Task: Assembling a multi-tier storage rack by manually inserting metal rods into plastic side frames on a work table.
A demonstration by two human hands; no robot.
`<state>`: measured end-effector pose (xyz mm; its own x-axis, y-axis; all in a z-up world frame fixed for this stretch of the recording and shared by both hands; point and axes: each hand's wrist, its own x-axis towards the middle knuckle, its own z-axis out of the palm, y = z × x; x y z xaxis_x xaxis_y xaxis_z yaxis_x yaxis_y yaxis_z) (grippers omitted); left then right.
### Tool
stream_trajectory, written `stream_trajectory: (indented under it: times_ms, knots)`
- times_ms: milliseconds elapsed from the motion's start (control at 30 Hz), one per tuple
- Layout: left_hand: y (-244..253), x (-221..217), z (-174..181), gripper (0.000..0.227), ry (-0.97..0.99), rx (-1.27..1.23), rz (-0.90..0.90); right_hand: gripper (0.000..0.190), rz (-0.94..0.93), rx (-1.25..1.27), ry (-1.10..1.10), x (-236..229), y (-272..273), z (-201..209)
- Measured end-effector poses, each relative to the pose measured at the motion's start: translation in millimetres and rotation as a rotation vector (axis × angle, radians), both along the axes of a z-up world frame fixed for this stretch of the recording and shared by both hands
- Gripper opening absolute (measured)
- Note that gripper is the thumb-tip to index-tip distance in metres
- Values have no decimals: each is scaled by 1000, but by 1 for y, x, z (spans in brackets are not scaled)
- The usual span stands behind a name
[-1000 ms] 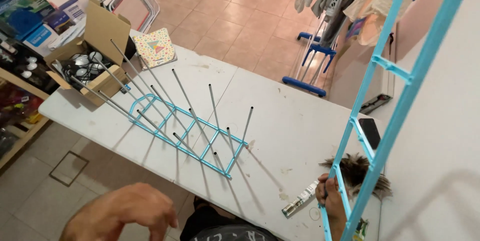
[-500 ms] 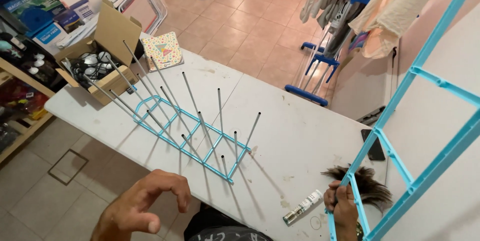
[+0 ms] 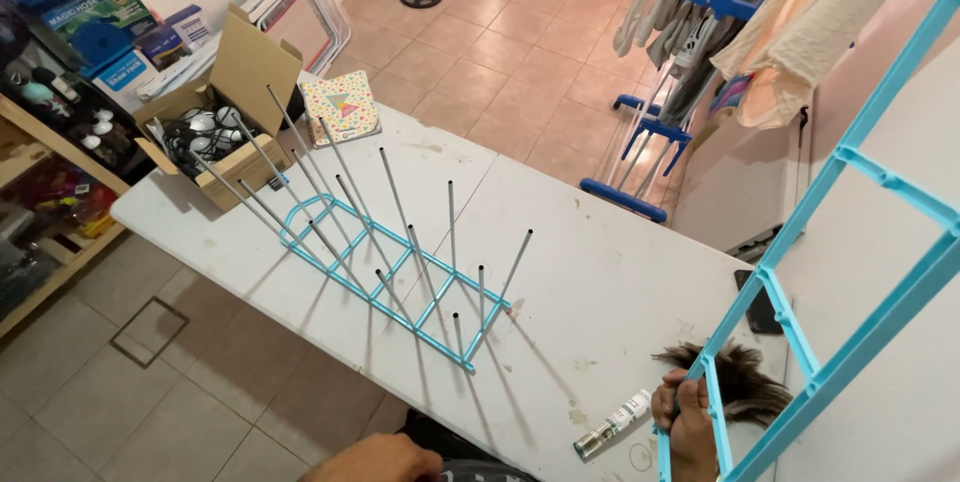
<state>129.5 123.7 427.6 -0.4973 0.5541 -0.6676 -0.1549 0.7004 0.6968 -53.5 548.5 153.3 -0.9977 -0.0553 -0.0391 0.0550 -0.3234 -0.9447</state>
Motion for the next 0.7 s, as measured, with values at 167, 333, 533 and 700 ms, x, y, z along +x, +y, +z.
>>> stream_trajectory:
  times_ms: [167, 333, 533, 700]
  knots:
    - [-15, 6, -63, 35, 302, -257, 44, 43, -45, 0, 14, 12, -12, 26]
    - [-8, -2, -35, 37, 296, -178, 80, 60, -133, 176, -4, 11, -13, 44]
    - [-8, 10, -35, 38, 260, -127, 171, 61, -106, 230, -88, -47, 49, -52]
    - [-20, 31, -37, 35, 240, -78, 237, 61, -142, 501, -43, 5, -43, 87]
